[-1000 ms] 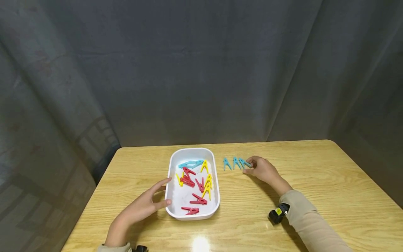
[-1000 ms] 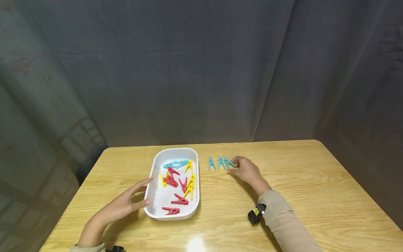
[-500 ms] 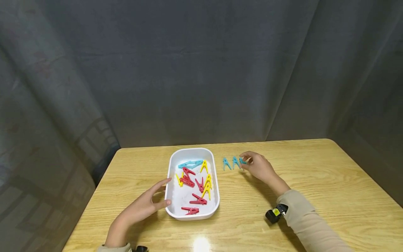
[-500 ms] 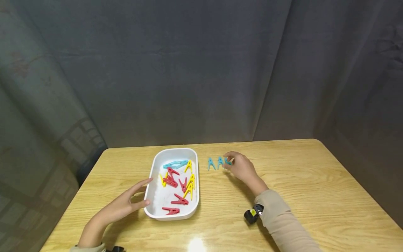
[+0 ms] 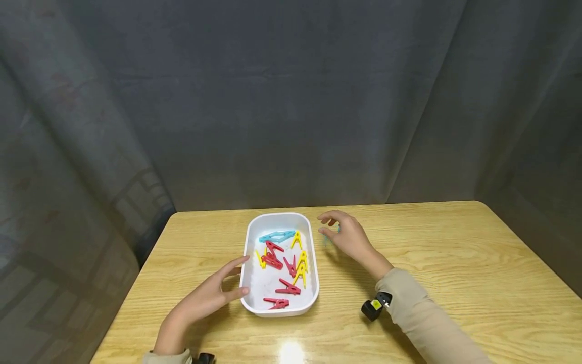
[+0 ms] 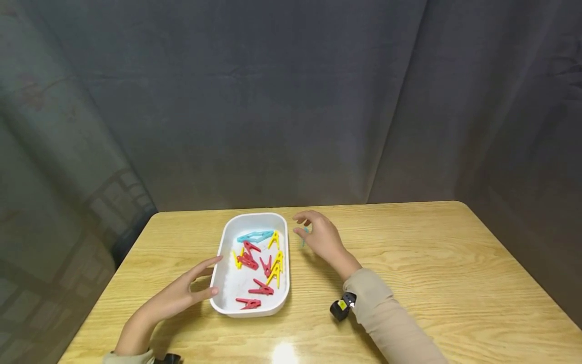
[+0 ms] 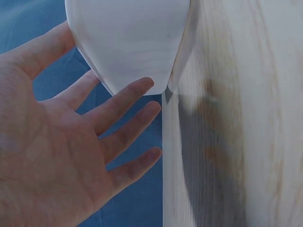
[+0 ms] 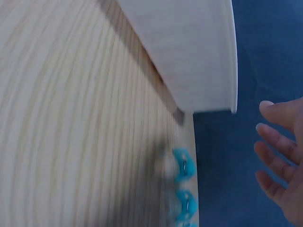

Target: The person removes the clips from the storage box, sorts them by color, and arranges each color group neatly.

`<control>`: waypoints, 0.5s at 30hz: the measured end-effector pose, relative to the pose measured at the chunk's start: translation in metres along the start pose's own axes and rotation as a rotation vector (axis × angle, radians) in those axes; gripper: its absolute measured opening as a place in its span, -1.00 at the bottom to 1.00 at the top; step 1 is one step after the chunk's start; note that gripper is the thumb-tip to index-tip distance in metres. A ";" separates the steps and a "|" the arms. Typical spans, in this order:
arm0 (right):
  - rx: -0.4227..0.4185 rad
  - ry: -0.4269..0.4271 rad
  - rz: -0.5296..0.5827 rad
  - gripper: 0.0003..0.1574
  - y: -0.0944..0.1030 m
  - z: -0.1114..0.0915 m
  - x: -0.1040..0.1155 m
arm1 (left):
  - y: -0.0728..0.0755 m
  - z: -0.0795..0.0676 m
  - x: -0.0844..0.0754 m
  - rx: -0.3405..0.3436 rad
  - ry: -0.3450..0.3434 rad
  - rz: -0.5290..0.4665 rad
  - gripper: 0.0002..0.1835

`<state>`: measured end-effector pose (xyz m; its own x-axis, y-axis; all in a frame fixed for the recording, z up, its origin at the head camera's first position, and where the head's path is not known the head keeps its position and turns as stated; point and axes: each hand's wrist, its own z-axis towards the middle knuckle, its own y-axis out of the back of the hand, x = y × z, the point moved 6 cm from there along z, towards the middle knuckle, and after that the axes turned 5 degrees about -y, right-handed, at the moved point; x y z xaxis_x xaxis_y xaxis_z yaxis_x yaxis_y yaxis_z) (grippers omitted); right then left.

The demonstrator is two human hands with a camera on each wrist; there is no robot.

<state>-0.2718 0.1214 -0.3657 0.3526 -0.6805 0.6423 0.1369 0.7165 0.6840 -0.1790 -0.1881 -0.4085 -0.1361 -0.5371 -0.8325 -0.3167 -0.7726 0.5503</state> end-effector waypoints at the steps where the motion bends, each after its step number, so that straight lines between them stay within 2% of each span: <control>1: 0.007 0.009 0.005 -0.67 -0.003 0.001 0.004 | 0.000 0.000 0.000 0.000 0.001 -0.001 -0.26; 9: 0.128 0.046 0.046 -0.66 -0.032 0.013 0.030 | -0.001 0.000 0.000 -0.005 0.018 -0.002 -0.26; 15: 0.215 0.107 0.032 -0.63 -0.053 0.024 0.041 | 0.000 0.001 -0.001 0.006 0.018 -0.004 -0.26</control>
<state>-0.2870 0.0520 -0.3670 0.4512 -0.6295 0.6326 -0.0725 0.6806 0.7290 -0.1792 -0.1868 -0.4077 -0.1183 -0.5399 -0.8334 -0.3231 -0.7727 0.5464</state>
